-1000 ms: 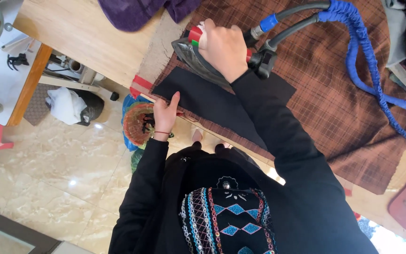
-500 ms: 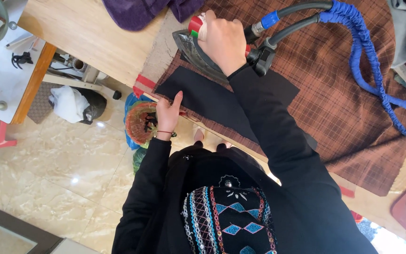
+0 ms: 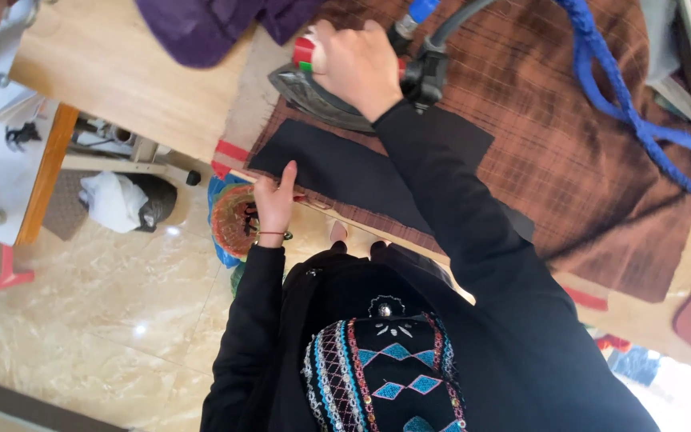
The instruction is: Ironing small rectangular pieces of black fabric on a large pressing table using an industrial steam iron.
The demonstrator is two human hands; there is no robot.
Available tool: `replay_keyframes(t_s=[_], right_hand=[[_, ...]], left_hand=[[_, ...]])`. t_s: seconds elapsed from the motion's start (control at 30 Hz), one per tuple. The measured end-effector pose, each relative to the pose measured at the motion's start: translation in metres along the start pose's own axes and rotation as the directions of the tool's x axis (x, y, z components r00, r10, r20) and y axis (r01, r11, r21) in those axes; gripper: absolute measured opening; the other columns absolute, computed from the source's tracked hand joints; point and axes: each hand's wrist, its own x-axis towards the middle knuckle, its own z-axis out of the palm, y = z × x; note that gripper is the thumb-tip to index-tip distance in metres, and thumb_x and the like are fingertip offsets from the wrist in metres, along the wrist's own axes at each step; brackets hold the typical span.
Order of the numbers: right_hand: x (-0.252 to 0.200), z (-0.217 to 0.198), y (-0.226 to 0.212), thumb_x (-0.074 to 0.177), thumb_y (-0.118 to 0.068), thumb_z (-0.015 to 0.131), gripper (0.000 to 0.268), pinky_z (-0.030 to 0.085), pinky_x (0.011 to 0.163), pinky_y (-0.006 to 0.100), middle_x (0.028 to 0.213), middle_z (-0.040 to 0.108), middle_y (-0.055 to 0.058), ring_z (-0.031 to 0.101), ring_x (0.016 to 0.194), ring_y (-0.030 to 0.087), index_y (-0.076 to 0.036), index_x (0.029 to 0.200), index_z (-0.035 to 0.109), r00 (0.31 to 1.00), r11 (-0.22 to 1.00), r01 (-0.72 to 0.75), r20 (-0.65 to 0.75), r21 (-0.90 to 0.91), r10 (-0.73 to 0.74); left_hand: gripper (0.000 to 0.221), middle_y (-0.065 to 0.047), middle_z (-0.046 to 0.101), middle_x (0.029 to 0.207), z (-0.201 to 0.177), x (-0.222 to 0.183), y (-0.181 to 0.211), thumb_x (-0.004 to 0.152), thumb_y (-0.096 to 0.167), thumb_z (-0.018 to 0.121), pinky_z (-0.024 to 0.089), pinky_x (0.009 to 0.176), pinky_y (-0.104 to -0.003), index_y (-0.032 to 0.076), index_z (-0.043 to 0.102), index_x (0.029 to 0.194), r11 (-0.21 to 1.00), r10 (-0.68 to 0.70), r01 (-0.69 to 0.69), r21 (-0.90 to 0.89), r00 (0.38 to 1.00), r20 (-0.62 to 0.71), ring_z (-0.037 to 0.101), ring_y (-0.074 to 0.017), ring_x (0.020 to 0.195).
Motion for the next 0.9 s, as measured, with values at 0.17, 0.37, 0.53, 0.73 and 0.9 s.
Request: replay_keyframes(t_s=[0.17,0.37,0.53,0.73,0.9], right_hand=[[0.005,0.013,-0.002,0.093,-0.035,0.075,0.035,0.050,0.070,0.040,0.060,0.061,0.002,0.060,0.051,0.025,-0.013,0.118,0.066,0.992,0.994,-0.099,-0.072,0.050,0.102],[0.011,0.022,-0.003,0.078,-0.036,0.084,0.035,0.047,0.050,0.041,0.066,0.067,0.003,0.066,0.054,0.026,-0.014,0.096,0.063,0.982,0.977,-0.181,-0.040,0.109,0.186],[-0.016,-0.001,0.001,0.083,-0.028,0.082,0.034,0.055,0.049,0.040,0.075,0.073,0.004,0.073,0.062,0.024,-0.014,0.110,0.068,0.977,0.959,-0.202,0.101,0.196,0.186],[-0.078,-0.056,0.026,0.091,-0.026,0.075,0.027,0.056,0.049,0.042,0.076,0.073,0.008,0.072,0.061,0.027,-0.010,0.111,0.067,0.953,0.922,-0.238,0.259,0.307,0.159],[-0.140,-0.103,0.062,0.095,-0.029,0.071,0.036,0.055,0.048,0.041,0.077,0.074,0.008,0.073,0.060,0.027,-0.011,0.127,0.069,0.928,0.954,-0.234,0.336,0.188,0.161]], left_hand=[[0.067,0.006,0.021,0.056,-0.002,-0.003,0.011,0.102,0.036,0.072,0.024,0.052,-0.037,0.017,0.022,0.062,0.999,0.035,-0.035,-0.003,0.999,-0.003,0.024,-0.0067,0.056],[0.071,0.005,0.022,0.055,-0.001,-0.004,0.009,0.101,0.042,0.074,0.027,0.054,-0.036,0.017,0.021,0.061,1.000,-0.018,0.018,0.010,1.000,-0.013,0.025,-0.0063,0.056],[0.069,0.007,0.023,0.055,0.000,-0.005,0.013,0.102,0.037,0.074,0.027,0.053,-0.034,0.018,0.022,0.060,0.999,-0.033,0.033,-0.019,0.999,-0.010,0.025,-0.0049,0.056],[0.070,0.005,0.023,0.052,-0.003,-0.003,0.009,0.101,0.041,0.073,0.025,0.053,-0.037,0.017,0.022,0.059,1.000,-0.016,0.016,-0.014,1.000,-0.001,0.025,-0.0061,0.053],[0.072,0.004,0.017,0.053,-0.002,-0.003,0.005,0.100,0.042,0.073,0.022,0.053,-0.035,0.018,0.017,0.061,0.999,-0.006,0.007,-0.039,1.000,0.007,0.021,-0.0063,0.052]])
